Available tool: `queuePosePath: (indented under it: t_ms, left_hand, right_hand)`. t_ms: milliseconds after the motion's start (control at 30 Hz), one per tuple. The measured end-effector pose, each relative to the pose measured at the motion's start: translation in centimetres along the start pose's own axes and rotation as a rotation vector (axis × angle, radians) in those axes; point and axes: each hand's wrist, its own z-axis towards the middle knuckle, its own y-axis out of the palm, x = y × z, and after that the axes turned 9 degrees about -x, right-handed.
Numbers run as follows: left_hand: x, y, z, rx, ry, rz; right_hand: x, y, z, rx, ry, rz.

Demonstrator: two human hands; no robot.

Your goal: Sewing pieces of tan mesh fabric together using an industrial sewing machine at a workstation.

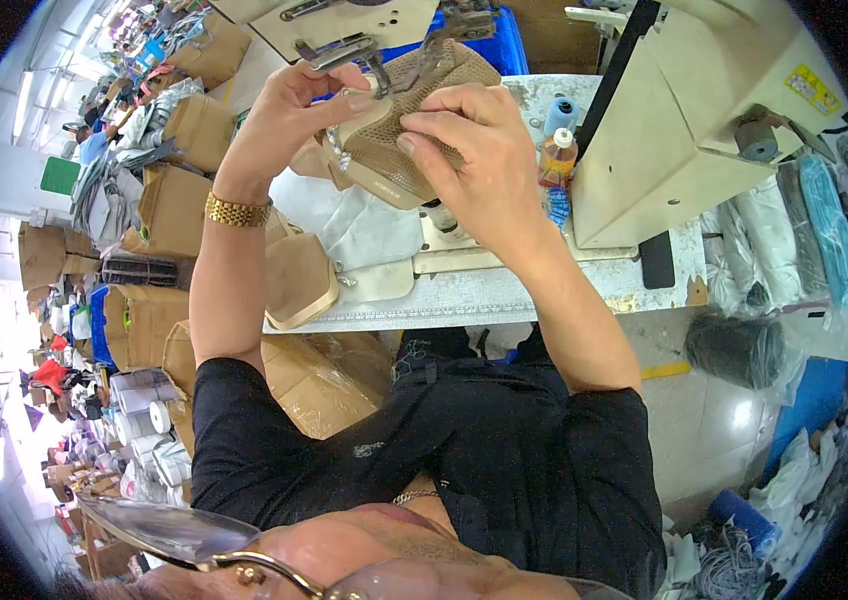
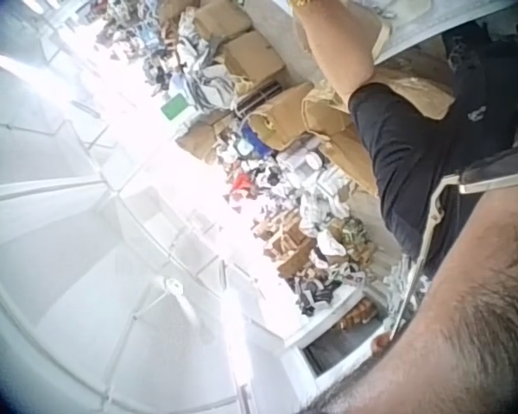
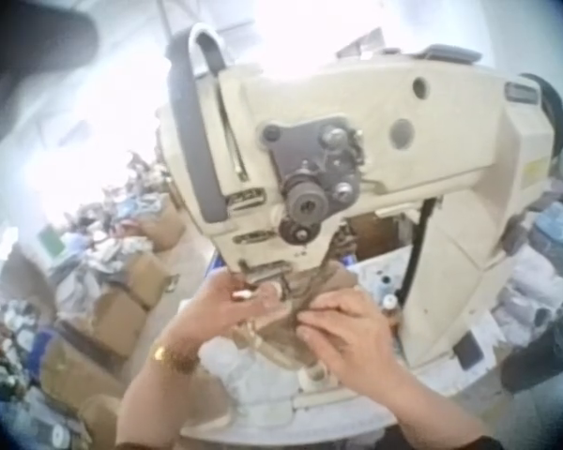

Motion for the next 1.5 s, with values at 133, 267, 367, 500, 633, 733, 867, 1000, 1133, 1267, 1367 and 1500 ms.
queuePosePath:
  t_ms: [133,267,367,500,633,733,867,1000,1133,1267,1367,1500]
  left_hand:
    - [-0.9,0.4,0.1,0.05,0.018,-0.074]
    - [-0.7,1.1,0.0,0.093,0.052,-0.083]
    - [-0.7,1.3,0.0,0.123,0.025,-0.09]
    - [-0.7,1.9,-0.4,0.189,0.101,-0.108]
    - [-0.7,2.5,-0.4,0.249,0.098,-0.123]
    - [-0.5,3.6,-0.8,0.358,0.099,0.018]
    - [-1.4,3.8,-0.9,0.42,0.138,-0.038]
    - [-1.4,4.6,-1.1,0.466,0.123,0.037]
    - [-0.9,6.3,-1.1,0.604,0.106,0.061]
    - [-1.2,7.3,-1.0,0.725,0.085,0.179]
    - [-1.3,8.0,-1.0,0.797,0.125,0.198]
    - [-1.2,8.4,-0.9,0.854,0.135,0.241]
  right_hand:
    - [0.1,-0.2,0.1,-0.002,0.0,-0.017]
    - [0.5,-0.2,0.3,0.016,-0.012,-0.013]
    - [0.7,-0.2,0.4,0.016,-0.02,-0.003]
    - [1.0,-0.4,0.9,0.011,-0.048,0.001]
    - [1.6,-0.4,1.2,-0.003,-0.06,0.022]
    - [2.1,-0.6,1.5,-0.031,-0.028,0.021]
    - [2.3,-0.7,1.9,-0.069,-0.019,0.078]
    - [2.5,-0.6,1.9,-0.088,-0.011,0.071]
    - [3.4,-0.6,1.8,-0.083,0.004,0.07]
    - [3.7,-0.6,1.8,-0.067,-0.007,0.082]
    - [2.7,-0.9,0.8,-0.004,0.04,0.154]
    - [1.0,-0.5,-3.1,0.017,0.374,0.659]
